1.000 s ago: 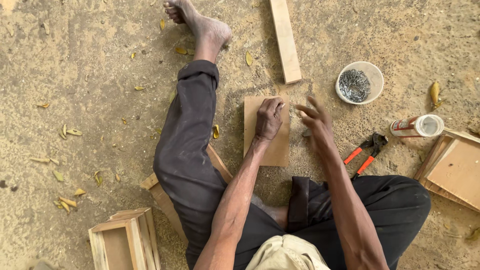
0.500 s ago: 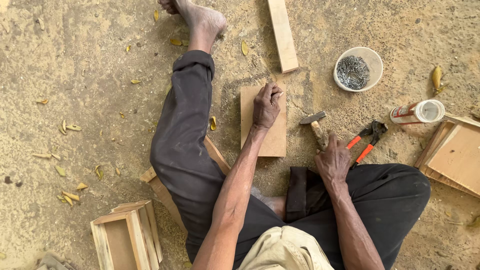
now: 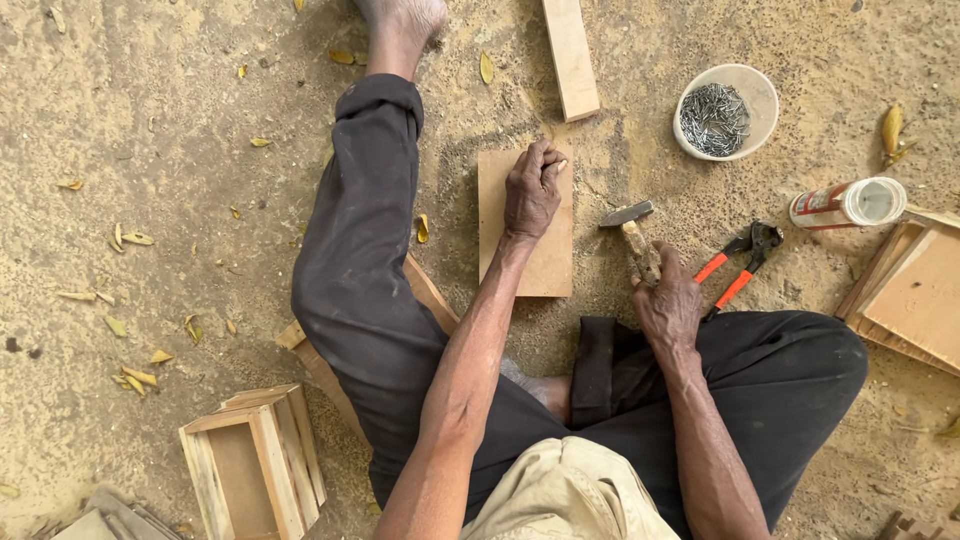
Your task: The person sits on the ground assembling small wooden boxes. They hammer nails into a wooden panel, use pliers to pull out and reposition nails, then hold a finished box and apply glue along its edge with a stick.
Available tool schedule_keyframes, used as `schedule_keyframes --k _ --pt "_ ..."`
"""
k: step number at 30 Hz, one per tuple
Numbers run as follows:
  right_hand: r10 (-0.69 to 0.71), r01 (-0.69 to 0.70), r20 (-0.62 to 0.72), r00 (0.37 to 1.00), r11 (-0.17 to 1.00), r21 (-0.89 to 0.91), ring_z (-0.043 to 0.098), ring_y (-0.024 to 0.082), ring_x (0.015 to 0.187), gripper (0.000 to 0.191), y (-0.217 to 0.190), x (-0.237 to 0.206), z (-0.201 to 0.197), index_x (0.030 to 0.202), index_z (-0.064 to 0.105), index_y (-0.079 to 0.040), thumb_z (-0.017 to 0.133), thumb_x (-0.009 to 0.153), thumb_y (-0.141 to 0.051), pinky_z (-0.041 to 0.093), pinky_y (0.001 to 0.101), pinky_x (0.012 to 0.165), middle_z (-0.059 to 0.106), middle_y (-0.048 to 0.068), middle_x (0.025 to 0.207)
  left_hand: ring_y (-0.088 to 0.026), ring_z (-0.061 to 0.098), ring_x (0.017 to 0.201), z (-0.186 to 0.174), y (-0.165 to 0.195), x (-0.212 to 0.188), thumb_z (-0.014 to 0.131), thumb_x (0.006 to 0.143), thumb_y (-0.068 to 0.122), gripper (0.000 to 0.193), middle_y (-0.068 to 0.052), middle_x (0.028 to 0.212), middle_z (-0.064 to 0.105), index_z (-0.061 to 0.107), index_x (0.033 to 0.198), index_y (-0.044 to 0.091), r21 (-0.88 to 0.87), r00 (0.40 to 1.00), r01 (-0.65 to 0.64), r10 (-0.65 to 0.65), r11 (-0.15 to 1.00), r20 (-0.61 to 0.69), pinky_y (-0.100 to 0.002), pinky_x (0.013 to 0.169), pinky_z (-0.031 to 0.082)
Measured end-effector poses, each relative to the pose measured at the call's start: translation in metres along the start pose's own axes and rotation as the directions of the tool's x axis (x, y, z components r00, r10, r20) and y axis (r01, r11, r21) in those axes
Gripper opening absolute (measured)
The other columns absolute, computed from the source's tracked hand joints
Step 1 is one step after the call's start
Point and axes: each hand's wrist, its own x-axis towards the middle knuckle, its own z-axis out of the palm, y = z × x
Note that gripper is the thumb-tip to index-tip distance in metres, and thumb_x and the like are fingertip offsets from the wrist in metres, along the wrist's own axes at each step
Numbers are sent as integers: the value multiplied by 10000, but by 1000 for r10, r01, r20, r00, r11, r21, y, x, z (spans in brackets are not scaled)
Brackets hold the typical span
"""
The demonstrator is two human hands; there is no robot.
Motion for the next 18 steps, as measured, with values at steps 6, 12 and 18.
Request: schedule_keyframes --k 6,12,18 --pt "-5 5 9 1000 998 -69 532 212 542 624 3 4 8 1407 562 -98 602 805 61 488 431 497 551 84 654 -190 784 933 -3 1 3 655 949 -53 265 -123 989 781 578 1182 50 -120 993 118 -115 986 34 -304 767 669" --pt "-8 9 3 1000 998 -61 629 282 628 624 -1 5 7 1394 564 -106 617 792 49 525 470 562 626 133 762 -179 783 925 -4 -2 2 676 951 -38 243 -121 973 787 568 1151 48 -150 991 131 -126 980 41 -305 782 668" --pt "26 -24 20 999 994 -104 699 384 875 574 -10 5 3 1376 564 -131 731 830 -73 554 532 712 685 212 1004 -155 772 831 0 -8 7 697 1009 80 125 -86 946 785 623 1109 70 -68 983 179 -175 981 60 -267 653 658"
